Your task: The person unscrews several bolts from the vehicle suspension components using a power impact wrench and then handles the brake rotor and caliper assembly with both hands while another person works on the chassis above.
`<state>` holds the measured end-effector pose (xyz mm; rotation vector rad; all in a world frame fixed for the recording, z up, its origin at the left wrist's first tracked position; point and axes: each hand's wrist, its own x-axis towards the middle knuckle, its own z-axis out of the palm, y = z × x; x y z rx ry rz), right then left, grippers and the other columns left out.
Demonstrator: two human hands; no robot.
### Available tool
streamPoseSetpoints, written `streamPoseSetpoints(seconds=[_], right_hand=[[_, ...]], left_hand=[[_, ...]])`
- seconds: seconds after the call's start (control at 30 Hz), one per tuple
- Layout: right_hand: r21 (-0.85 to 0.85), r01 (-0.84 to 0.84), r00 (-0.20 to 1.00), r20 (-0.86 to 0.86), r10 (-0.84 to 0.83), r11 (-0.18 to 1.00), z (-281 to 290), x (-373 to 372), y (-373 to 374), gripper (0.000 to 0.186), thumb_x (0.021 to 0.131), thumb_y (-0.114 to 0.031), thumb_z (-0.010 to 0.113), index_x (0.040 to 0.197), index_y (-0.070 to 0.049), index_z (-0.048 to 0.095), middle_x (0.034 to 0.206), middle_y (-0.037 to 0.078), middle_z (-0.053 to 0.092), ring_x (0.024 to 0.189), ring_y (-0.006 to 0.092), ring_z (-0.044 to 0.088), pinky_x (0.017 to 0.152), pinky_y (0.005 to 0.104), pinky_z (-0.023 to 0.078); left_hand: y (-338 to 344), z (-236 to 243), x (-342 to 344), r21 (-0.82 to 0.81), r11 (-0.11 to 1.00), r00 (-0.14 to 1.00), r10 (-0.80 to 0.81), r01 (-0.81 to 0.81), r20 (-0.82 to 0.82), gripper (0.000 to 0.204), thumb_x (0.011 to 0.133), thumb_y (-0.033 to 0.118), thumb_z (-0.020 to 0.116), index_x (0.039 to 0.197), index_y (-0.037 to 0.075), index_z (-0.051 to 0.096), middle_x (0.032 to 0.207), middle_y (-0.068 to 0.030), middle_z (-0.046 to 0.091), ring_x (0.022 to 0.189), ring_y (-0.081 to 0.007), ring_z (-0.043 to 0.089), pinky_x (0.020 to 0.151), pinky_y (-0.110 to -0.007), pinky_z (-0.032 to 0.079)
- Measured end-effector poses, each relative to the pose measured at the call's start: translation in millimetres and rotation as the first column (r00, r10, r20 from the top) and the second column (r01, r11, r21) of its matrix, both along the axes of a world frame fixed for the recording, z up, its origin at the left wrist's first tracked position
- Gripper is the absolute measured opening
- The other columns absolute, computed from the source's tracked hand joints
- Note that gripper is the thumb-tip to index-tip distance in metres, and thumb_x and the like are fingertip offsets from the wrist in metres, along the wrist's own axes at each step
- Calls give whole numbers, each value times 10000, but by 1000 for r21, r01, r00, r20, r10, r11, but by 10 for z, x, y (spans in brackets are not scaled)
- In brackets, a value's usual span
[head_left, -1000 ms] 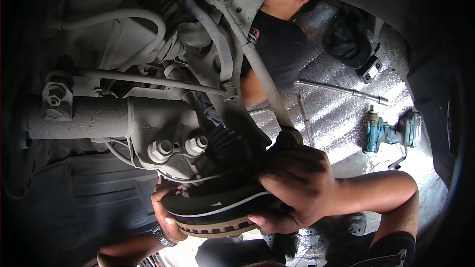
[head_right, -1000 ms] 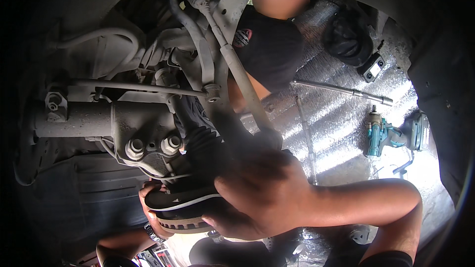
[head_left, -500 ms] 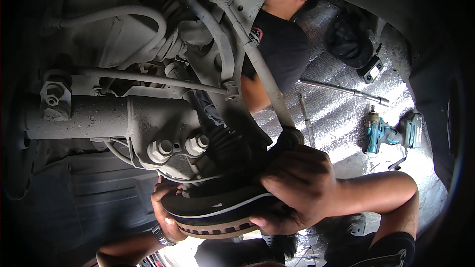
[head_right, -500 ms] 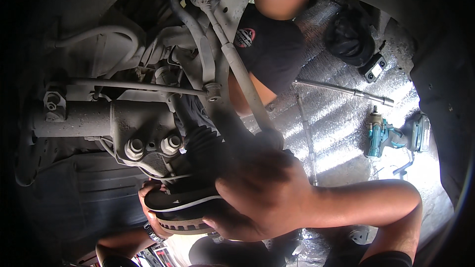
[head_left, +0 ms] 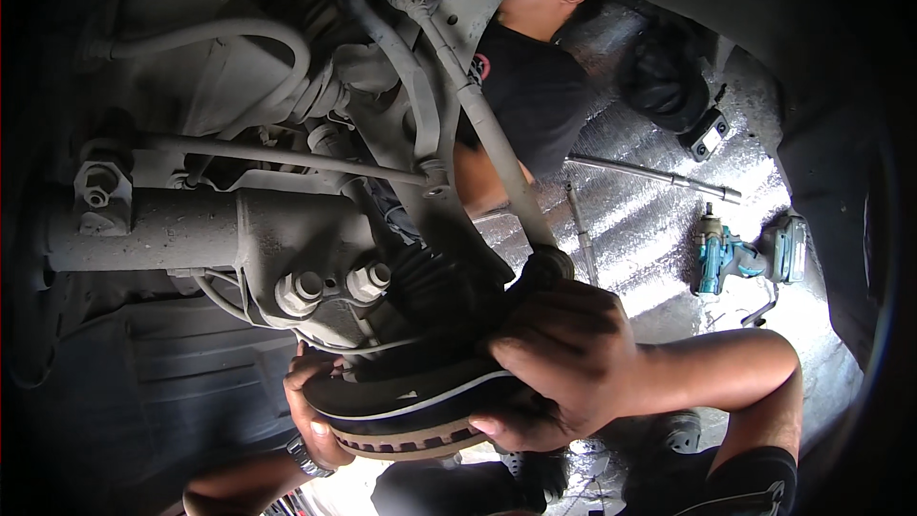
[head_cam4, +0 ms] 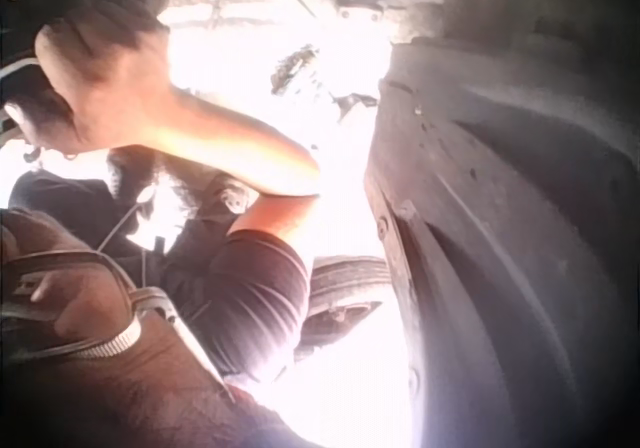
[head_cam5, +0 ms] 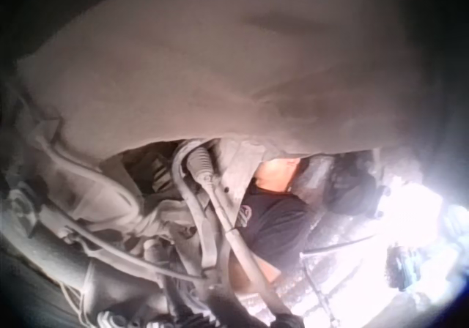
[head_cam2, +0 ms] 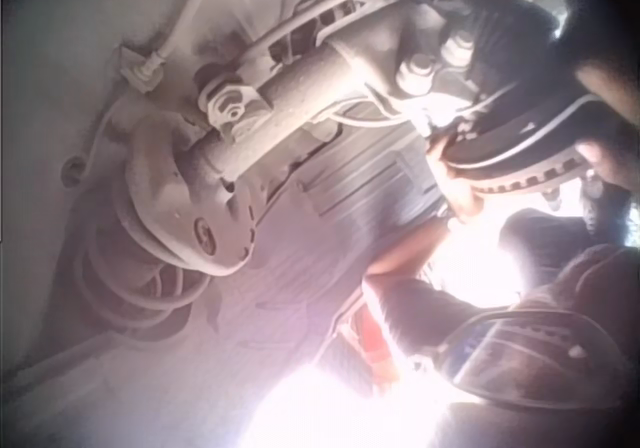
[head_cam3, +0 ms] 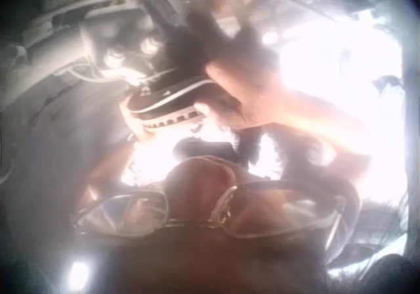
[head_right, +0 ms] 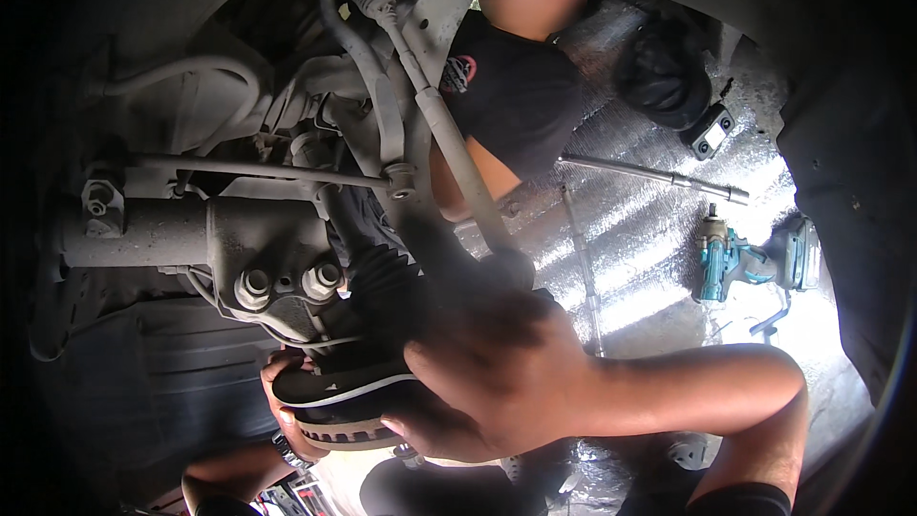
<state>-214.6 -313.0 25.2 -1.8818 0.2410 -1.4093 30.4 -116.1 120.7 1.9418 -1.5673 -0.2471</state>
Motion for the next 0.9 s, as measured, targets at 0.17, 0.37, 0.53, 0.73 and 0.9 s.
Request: streamPoseSetpoints(seconds=[0.17, 0.37, 0.53, 0.73, 0.9], right_hand=[[12, 1, 1000, 2, -1, 1000, -2, -9, 5, 394, 774, -369, 727, 816, 8, 621, 686, 103, 608, 546, 244, 596, 508, 337, 482], [9, 15, 1000, 7, -15, 1000, 6, 1, 8, 388, 782, -368, 719, 820, 6, 620, 686, 103, 609, 551, 248, 600, 517, 340, 489], [4, 29, 999, 13, -29, 1000, 1, 10, -11, 391, 786, -371, 716, 828, 6, 623, 688, 105, 612, 560, 253, 611, 520, 344, 495], [9, 18, 1000, 17, -18, 1000, 6, 10, -22, 403, 789, -381, 719, 835, 9, 626, 682, 102, 609, 549, 248, 607, 512, 343, 493], [14, 10, 1000, 19, -11, 1000, 17, 4, -28, 403, 790, -381, 720, 831, 9, 626, 673, 100, 605, 538, 244, 603, 501, 338, 489]], left_hand=[[31, -25, 3, -7, 1000, 999, 22, -23, -25, 643, 929, 576, 376, 1109, -35, 459, 992, -147, 592, 914, -224, 543, 1143, -570, 176], [13, -14, -9, -11, 999, 999, 35, -35, -22, 637, 928, 572, 378, 1109, -32, 464, 987, -148, 590, 913, -229, 554, 1140, -567, 181], [2, -11, 0, -1, 999, 999, 38, -38, -21, 627, 926, 571, 373, 1091, -26, 470, 982, -151, 587, 920, -234, 561, 1135, -567, 191], [-13, 2, -11, 9, 999, 999, 36, -36, 0, 634, 925, 577, 365, 1086, -27, 470, 977, -152, 583, 910, -233, 564, 1140, -568, 185], [-13, 14, -11, 19, 999, 999, 39, -39, 1, 639, 918, 577, 369, 1085, -32, 470, 976, -155, 584, 893, -234, 561, 1151, -573, 167]])
